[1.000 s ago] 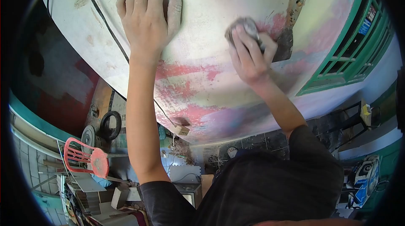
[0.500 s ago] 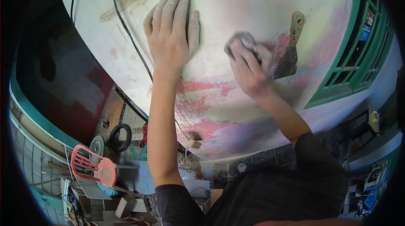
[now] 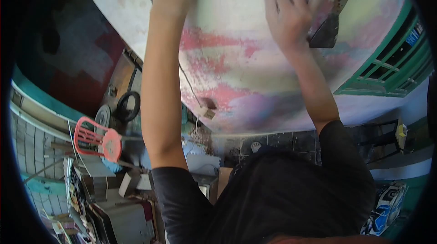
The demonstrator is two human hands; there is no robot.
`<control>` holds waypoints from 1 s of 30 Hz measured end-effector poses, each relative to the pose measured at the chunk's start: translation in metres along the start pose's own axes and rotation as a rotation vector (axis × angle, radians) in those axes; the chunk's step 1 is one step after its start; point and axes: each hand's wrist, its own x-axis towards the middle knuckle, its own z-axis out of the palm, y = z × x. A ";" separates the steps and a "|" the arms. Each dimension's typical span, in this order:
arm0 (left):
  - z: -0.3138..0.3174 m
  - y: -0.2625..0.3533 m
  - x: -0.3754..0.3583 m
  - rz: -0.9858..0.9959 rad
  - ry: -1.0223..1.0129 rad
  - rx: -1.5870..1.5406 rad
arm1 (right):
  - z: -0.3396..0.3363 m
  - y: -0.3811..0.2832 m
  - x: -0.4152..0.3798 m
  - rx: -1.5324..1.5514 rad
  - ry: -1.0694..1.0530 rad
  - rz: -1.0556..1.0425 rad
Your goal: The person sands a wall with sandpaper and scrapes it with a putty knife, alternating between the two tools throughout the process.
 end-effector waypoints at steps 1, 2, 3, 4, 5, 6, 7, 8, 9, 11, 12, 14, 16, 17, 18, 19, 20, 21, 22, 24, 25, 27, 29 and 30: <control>0.006 -0.002 0.007 -0.131 0.166 0.171 | -0.002 -0.006 -0.004 0.022 -0.010 0.012; 0.011 -0.008 0.012 -0.244 0.346 0.349 | -0.002 -0.009 -0.004 0.018 0.008 0.039; 0.009 -0.017 0.016 -0.226 0.354 0.367 | -0.001 -0.009 0.001 0.008 0.043 0.059; 0.007 -0.025 0.019 -0.345 0.427 0.385 | -0.004 -0.008 0.000 0.019 0.017 0.054; 0.008 -0.036 0.026 -0.458 0.511 0.396 | -0.006 -0.010 0.002 0.022 0.057 0.051; 0.018 -0.049 0.046 -0.519 0.733 0.513 | -0.009 -0.013 0.003 0.040 0.025 0.076; 0.014 -0.058 0.044 -0.492 0.760 0.518 | -0.011 -0.015 0.004 0.060 -0.010 0.099; -0.001 -0.060 0.042 -0.650 0.515 0.421 | -0.011 -0.016 0.005 0.084 -0.001 0.104; -0.011 -0.066 0.037 -0.798 0.261 0.321 | -0.012 -0.017 0.006 0.087 0.030 0.099; -0.013 -0.078 0.037 -0.735 0.322 0.322 | -0.014 -0.018 0.006 0.073 -0.029 0.125; -0.016 -0.076 0.040 -0.805 0.283 0.244 | -0.014 -0.018 0.005 0.086 -0.029 0.128; -0.015 -0.072 0.045 -0.811 0.294 0.164 | -0.014 -0.019 0.005 0.088 -0.019 0.131; -0.016 -0.073 0.050 -0.821 0.253 0.178 | -0.014 -0.018 0.004 0.101 -0.031 0.132; -0.016 -0.071 0.052 -0.838 0.198 0.188 | -0.013 -0.018 0.005 0.103 -0.023 0.128; -0.016 -0.068 0.054 -0.822 0.243 0.157 | -0.013 -0.018 0.005 0.110 -0.024 0.136; -0.017 -0.067 0.056 -0.818 0.247 0.161 | -0.013 -0.018 0.004 0.116 -0.024 0.145; -0.020 -0.065 0.060 -0.843 0.233 0.125 | -0.013 -0.018 0.004 0.120 -0.018 0.143; -0.022 -0.063 0.063 -0.868 0.218 0.091 | -0.013 -0.018 0.003 0.122 -0.020 0.145; -0.023 -0.063 0.064 -0.863 0.222 0.101 | -0.012 -0.018 0.003 0.125 -0.019 0.150; -0.022 -0.064 0.066 -0.821 0.264 0.127 | -0.012 -0.021 0.003 0.133 -0.004 0.162; -0.022 -0.067 0.068 -0.813 0.265 0.132 | -0.011 -0.020 0.004 0.129 -0.002 0.172; -0.025 -0.075 0.069 -0.758 0.351 0.177 | -0.005 -0.020 0.002 0.141 0.026 0.176; -0.031 -0.085 0.068 -0.848 0.304 0.185 | -0.002 -0.019 -0.001 0.162 0.031 0.176; -0.033 -0.089 0.068 -0.814 0.311 0.203 | -0.001 -0.018 0.000 0.153 0.055 0.167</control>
